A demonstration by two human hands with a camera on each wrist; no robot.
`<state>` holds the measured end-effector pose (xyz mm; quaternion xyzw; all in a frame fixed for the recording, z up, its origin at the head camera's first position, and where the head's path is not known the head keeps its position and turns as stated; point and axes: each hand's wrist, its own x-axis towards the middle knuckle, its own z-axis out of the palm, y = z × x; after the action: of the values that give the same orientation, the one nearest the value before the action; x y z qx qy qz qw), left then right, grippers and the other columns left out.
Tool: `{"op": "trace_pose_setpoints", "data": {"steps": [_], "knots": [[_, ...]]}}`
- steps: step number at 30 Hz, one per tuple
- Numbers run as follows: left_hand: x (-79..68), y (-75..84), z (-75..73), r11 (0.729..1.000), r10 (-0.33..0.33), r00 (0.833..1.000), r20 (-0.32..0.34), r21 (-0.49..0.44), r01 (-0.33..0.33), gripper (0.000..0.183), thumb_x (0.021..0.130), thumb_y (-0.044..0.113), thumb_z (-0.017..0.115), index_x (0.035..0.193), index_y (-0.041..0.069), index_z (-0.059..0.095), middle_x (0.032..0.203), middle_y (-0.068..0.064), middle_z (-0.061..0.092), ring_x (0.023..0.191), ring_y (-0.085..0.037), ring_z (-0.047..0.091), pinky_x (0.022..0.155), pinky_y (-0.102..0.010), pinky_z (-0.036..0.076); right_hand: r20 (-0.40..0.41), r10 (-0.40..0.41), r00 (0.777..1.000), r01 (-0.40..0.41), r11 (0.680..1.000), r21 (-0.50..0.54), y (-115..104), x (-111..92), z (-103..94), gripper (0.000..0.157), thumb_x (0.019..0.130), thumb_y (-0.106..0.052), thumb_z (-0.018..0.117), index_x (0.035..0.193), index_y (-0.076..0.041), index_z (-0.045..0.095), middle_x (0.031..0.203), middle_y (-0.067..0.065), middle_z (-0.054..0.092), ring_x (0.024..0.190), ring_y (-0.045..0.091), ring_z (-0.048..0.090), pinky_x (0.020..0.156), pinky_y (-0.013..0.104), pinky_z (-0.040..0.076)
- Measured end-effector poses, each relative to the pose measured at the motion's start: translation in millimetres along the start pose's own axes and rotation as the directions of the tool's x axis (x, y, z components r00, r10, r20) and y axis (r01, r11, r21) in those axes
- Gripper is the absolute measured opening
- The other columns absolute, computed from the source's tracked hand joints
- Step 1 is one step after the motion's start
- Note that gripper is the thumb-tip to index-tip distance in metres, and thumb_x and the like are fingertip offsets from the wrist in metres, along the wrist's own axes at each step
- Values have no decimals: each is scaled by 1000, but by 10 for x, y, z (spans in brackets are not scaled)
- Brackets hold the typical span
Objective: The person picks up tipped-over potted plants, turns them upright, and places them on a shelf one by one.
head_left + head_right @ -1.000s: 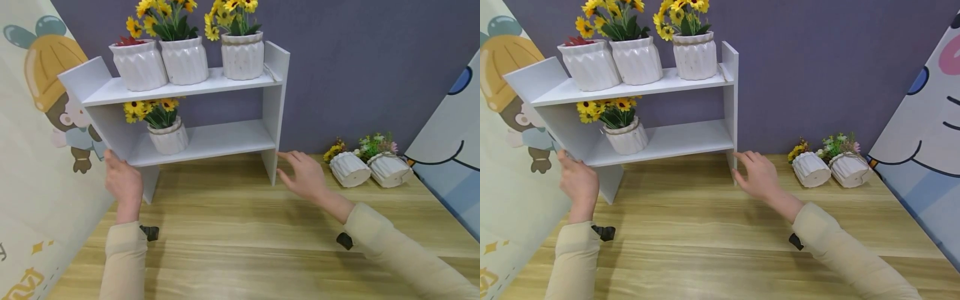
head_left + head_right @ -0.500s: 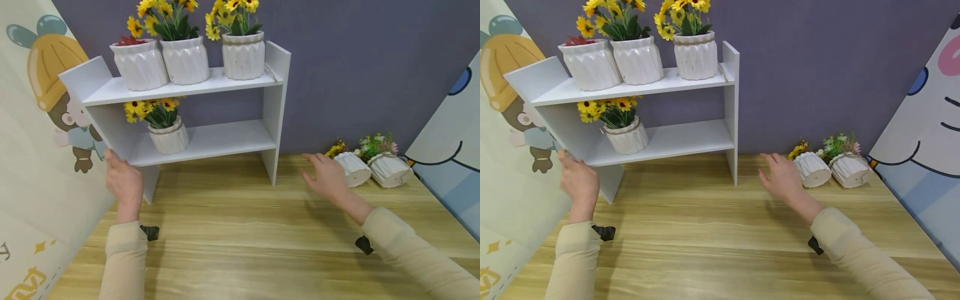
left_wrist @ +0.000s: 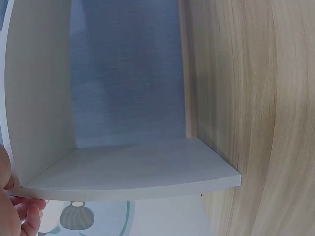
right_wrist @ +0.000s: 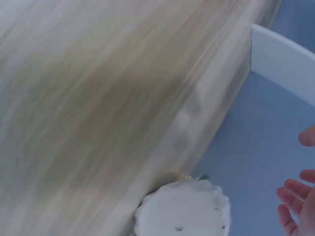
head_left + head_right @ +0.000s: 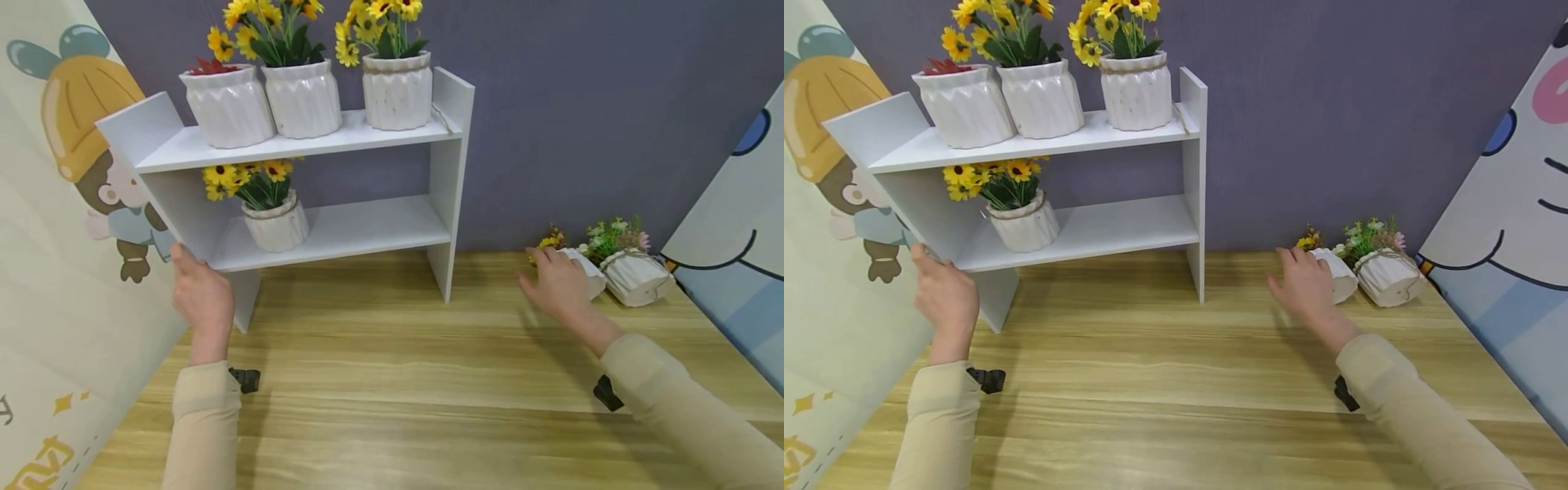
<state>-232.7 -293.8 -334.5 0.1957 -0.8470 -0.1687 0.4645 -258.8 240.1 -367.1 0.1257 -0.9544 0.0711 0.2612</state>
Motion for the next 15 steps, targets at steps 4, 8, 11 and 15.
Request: {"op": "trace_pose_setpoints", "data": {"steps": [4, 8, 11, 15], "knots": [[-2, 2, 8, 1000, 11, 1000, -9, 4, -11, 36, 95, 19, 32, 129, 8, 24, 83, -25, 50, 57, -37, 45, 48, -46, 34, 4, 29, 1000, -29, 999, -13, 110, 2, 56, 51, 79, -32, 65, 118, 0, 54, 106, 23, 56, 91, 39, 55, 71, 54, 41], [-4, 6, 12, 1000, 28, 999, -27, 12, -28, 36, 95, 18, 32, 129, 6, 25, 79, -24, 49, 55, -35, 43, 46, -43, 33, 14, 74, 997, -73, 997, -29, 211, 23, 94, 49, 81, -31, 63, 116, 2, 53, 108, 24, 54, 94, 42, 52, 74, 56, 39], [-3, 5, 10, 1000, 30, 999, -28, 9, -30, 36, 95, 17, 33, 128, 6, 26, 78, -24, 49, 54, -34, 42, 46, -42, 33, 54, 120, 991, -119, 992, -36, 272, 41, 106, 51, 81, -30, 62, 117, 3, 51, 111, 26, 51, 97, 44, 49, 77, 58, 37], [2, 1, 10, 999, 37, 999, -30, 8, -37, 35, 95, 17, 32, 128, 7, 25, 77, -23, 48, 53, -33, 41, 46, -41, 32, 121, 168, 978, -164, 985, -45, 343, 67, 135, 52, 82, -30, 62, 119, 4, 47, 116, 28, 46, 103, 46, 44, 82, 61, 33]]}}
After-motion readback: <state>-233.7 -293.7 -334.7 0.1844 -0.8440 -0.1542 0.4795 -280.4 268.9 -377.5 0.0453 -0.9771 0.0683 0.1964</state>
